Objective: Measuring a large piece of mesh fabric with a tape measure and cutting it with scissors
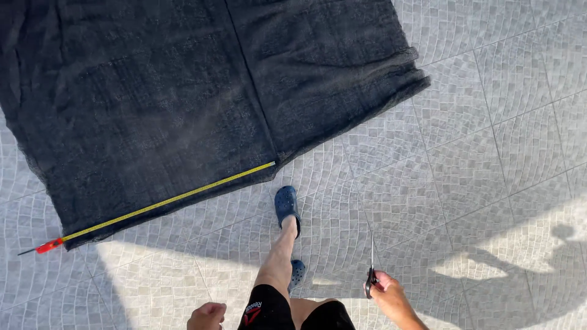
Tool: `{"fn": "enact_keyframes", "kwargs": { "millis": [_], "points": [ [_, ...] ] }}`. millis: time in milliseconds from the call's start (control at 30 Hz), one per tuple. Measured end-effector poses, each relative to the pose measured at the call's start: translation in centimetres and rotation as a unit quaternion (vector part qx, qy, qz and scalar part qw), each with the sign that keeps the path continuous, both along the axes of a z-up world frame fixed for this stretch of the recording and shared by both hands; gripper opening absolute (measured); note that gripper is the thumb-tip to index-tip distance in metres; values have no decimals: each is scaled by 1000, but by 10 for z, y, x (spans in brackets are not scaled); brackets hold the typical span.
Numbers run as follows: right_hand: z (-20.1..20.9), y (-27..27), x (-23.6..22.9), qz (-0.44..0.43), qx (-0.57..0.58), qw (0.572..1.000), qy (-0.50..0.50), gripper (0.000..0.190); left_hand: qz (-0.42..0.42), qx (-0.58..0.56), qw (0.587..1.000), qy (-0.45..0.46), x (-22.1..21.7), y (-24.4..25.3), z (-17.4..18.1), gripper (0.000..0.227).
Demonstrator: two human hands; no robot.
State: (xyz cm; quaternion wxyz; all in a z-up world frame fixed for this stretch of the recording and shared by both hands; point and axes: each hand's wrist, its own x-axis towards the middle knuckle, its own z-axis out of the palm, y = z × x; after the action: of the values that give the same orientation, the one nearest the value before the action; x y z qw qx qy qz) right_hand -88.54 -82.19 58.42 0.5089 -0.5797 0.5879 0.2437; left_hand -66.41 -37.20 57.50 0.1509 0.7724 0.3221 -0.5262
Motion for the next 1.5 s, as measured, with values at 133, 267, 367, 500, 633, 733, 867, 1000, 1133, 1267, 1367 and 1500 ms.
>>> {"fn": "enact_keyframes", "kwargs": {
  "millis": [133,267,367,500,633,733,867,1000,1133,1267,1367,1500],
  "points": [
    [-34,17,129,41,14,997,67,37,10,-67,998,13,53,-58,-109,28],
    [-116,25,186,-28,126,991,-21,46,-65,-92,992,-48,109,-111,-202,32],
    [-189,21,206,-3,166,985,-35,50,-16,-97,993,-63,137,-144,-256,37],
    [-268,10,240,2,198,980,-7,78,93,-96,985,-107,118,-169,-368,47],
    [-313,-11,292,113,167,979,6,75,225,-126,962,-88,100,-206,-439,38],
    [-373,-31,304,99,107,988,-49,57,183,-157,960,-140,91,-218,-478,20],
    [-426,-43,338,270,-100,957,-34,19,122,-135,974,-132,111,-209,-496,14],
    [-431,-25,387,540,-188,820,-28,50,68,-113,978,-162,155,-207,-436,25],
    [-492,-30,378,620,-214,755,-4,55,24,-148,966,-211,158,-226,-439,25],
    [-550,-49,362,605,-258,753,-29,26,-185,-131,964,-141,166,-268,-427,34],
    [-561,-53,339,573,-278,769,-50,17,-195,-164,960,-120,146,-284,-467,42],
    [-566,-52,318,531,-316,778,-113,14,145,-167,968,-122,128,-320,-542,49]
  ]
}}
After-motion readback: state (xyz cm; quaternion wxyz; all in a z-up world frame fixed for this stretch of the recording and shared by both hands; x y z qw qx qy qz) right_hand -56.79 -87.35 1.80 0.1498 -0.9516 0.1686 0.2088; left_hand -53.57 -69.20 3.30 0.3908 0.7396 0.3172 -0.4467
